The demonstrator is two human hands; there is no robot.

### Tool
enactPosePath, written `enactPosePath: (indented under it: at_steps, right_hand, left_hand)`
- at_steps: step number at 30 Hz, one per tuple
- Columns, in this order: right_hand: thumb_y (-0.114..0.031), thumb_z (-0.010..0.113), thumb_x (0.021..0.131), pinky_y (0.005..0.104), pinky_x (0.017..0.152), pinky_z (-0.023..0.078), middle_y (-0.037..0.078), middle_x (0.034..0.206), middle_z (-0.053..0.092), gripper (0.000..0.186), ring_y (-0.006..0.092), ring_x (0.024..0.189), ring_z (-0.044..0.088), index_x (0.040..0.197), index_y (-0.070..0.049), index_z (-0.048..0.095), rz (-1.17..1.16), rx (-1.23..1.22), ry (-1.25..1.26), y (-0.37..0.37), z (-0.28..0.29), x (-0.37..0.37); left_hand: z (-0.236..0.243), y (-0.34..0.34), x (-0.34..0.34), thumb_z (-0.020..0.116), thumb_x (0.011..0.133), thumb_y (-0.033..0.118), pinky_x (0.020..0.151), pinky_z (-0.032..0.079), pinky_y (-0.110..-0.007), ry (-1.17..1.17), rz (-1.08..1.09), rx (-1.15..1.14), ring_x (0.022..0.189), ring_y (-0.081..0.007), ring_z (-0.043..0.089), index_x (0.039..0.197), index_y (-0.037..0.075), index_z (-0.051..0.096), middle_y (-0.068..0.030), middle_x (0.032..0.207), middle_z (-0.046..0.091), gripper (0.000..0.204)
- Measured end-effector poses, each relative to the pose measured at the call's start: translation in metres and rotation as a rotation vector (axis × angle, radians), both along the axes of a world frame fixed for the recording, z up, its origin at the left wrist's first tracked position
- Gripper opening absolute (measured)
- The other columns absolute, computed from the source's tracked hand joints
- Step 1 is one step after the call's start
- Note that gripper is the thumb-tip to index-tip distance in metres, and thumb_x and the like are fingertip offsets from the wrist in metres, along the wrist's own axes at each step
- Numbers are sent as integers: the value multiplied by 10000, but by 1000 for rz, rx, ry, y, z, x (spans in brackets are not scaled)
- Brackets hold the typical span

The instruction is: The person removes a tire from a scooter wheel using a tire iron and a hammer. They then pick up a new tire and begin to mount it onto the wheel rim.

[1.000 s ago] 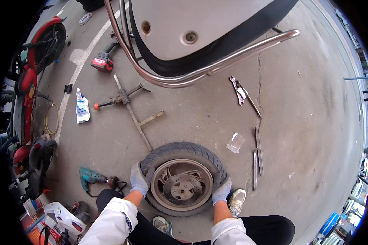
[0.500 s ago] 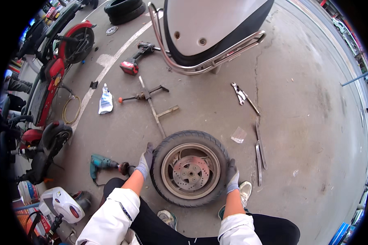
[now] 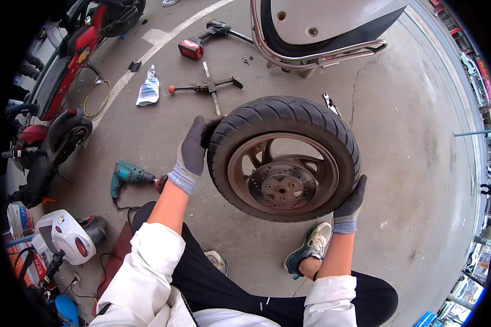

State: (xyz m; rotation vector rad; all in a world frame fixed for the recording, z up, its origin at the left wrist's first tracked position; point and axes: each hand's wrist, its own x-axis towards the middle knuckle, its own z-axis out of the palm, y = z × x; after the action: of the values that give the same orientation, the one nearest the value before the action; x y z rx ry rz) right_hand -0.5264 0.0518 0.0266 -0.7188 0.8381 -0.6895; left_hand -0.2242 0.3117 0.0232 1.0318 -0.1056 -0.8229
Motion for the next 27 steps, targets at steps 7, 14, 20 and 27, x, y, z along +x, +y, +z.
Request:
enactPosePath:
  at_steps: [7, 14, 20, 27]
  right_hand:
    - [-444, 482, 1032, 372, 905, 507, 121, 1047, 663, 515, 222, 950, 625, 1241, 9, 609, -152, -22, 123, -21, -65, -21]
    - [-344, 511, 1031, 401, 1060, 484, 144, 1320, 635, 485, 263, 1181, 628, 1391, -20, 530, 324, 566, 66, 21, -58, -48]
    - [-500, 472, 1026, 289, 969, 474, 152, 1246, 675, 668, 195, 1131, 621, 1328, 86, 578, 335, 71, 642, 67, -152, -75]
    - [-598, 421, 1009, 356, 848, 516, 184, 1067, 730, 753, 238, 969, 673, 1194, 92, 659, 196, -208, 1031, 80, -143, -40]
  left_hand:
    - [-84, 7, -2, 462, 1047, 413, 991, 482, -385, 86, 186, -46, 1082, -236, 639, 1207, 17, 643, -127, 1186, 686, 464]
    - [-51, 54, -37, 512, 1020, 442, 976, 507, -359, 581, -277, 337, 1085, -224, 657, 1282, -11, 619, -129, 1241, 679, 534]
    - [-163, 97, -61, 669, 916, 481, 945, 520, -390, 73, -301, 822, 1129, -275, 647, 1380, -139, 447, -225, 1275, 641, 806]
    - [-197, 88, -45, 548, 953, 601, 992, 472, -385, -297, -132, 1043, 1180, -315, 618, 1365, -76, 504, -262, 1255, 642, 794]
